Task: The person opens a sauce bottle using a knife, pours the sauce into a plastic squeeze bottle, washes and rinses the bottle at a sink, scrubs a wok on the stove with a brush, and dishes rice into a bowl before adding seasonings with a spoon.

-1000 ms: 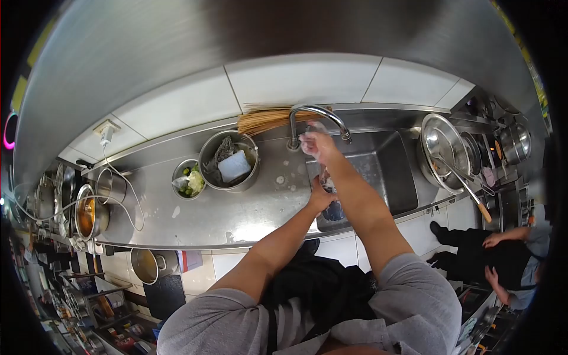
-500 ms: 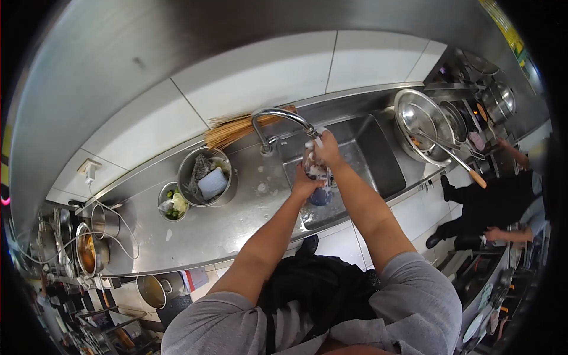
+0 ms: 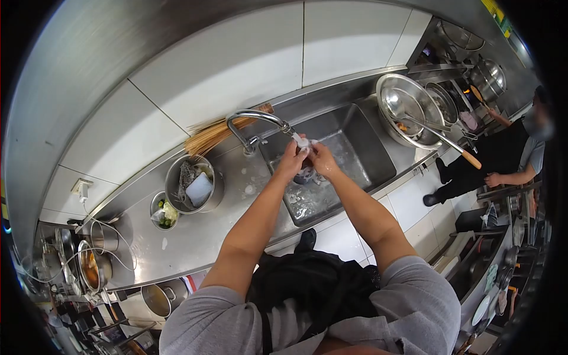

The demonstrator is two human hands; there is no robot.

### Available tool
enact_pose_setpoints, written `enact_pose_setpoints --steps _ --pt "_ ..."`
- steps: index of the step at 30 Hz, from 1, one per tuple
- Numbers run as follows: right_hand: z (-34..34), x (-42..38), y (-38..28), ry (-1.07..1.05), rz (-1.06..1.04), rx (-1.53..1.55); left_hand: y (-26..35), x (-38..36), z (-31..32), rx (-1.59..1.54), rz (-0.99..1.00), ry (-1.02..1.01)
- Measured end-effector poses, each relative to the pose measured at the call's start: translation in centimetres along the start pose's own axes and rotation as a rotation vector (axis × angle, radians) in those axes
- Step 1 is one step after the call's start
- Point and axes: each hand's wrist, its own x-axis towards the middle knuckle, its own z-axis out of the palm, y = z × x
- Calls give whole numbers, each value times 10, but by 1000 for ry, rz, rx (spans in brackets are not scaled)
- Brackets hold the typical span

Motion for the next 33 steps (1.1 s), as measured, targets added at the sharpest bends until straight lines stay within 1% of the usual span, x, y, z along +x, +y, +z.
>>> enact_pose_setpoints --steps 1,2,3,4,5,6,7,8,9,10,11,12,13,14,15,16,17,18,19,20,21,22,23,24,25,26,27,28,29,31,32,33 --pt "-1 2 3 -18 22 14 3 0 2 2 1 2" --pt "-2 2 -7 -17 21 17 8 0 5 48 50 59" --pt "-4 0 -17 -13 -21 79 11 0 9 92 98 113" --pt "-5 -1 -26 -9 -63 139 21 1 13 92 96 108" --pt "-4 1 -20 -6 -58 138 31 3 19 131 95 203" --pt "-1 4 -15 -10 8 179 40 5 23 170 93 299" --pt "1 7 -11 -16 73 220 30 13 26 169 90 298" --pt "2 8 -11 -14 74 219 16 25 27 146 71 317" --pt "3 9 -12 39 59 236 3 36 28 123 53 337" --pt "4 8 -12 92 47 254 14 39 29 122 50 335" --pt "3 7 -14 92 52 254 38 39 31 -57 -80 307" --pt "1 6 -18 103 -2 268 51 39 31 -234 -208 276" --pt "0 7 -19 116 -56 283 50 41 29 -231 -210 274" --pt "-3 7 -20 120 -57 286 51 43 25 -356 -246 247" --pt "-8 7 -22 108 -163 145 52 44 20 -481 -280 219" --pt "-11 7 -24 96 -266 3 49 45 16 -478 -279 215" --pt "-12 7 -25 99 -266 5 47 43 11 -547 -297 210" --pt "-13 9 -27 62 -220 51 44 42 8 -617 -313 207" --pt "-13 9 -33 25 -175 97 40 42 8 -614 -312 207" --pt "-11 9 -38 27 -175 101 35 42 8 -504 -270 246" --pt "-7 8 -44 32 -75 211 31 41 8 -393 -227 283" --pt "-2 8 -48 35 26 319 39 36 11 -390 -227 283" --pt "3 13 -41 35 27 320 51 27 16 -158 -153 335" --pt "10 19 -34 69 58 258 61 19 21 76 -79 384" --pt "15 21 -37 103 91 196 58 13 24 79 -82 383" --pt "21 22 -40 104 93 199 56 8 27 155 8 490" --pt "28 24 -44 121 25 47 54 4 29 230 101 595" --pt "35 25 -50 140 -41 -104 34 2 16 280 42 521" --pt "43 31 -48 146 -41 -103 31 -1 11 282 45 516" --pt "55 46 -43 36 -40 -279 23 -11 6 86 0 587" --pt "54 51 -50 41 -40 -280 13 -16 6 -17 -34 597" --pt "51 57 -58 37 1 -348 3 -25 11 -18 -31 593"
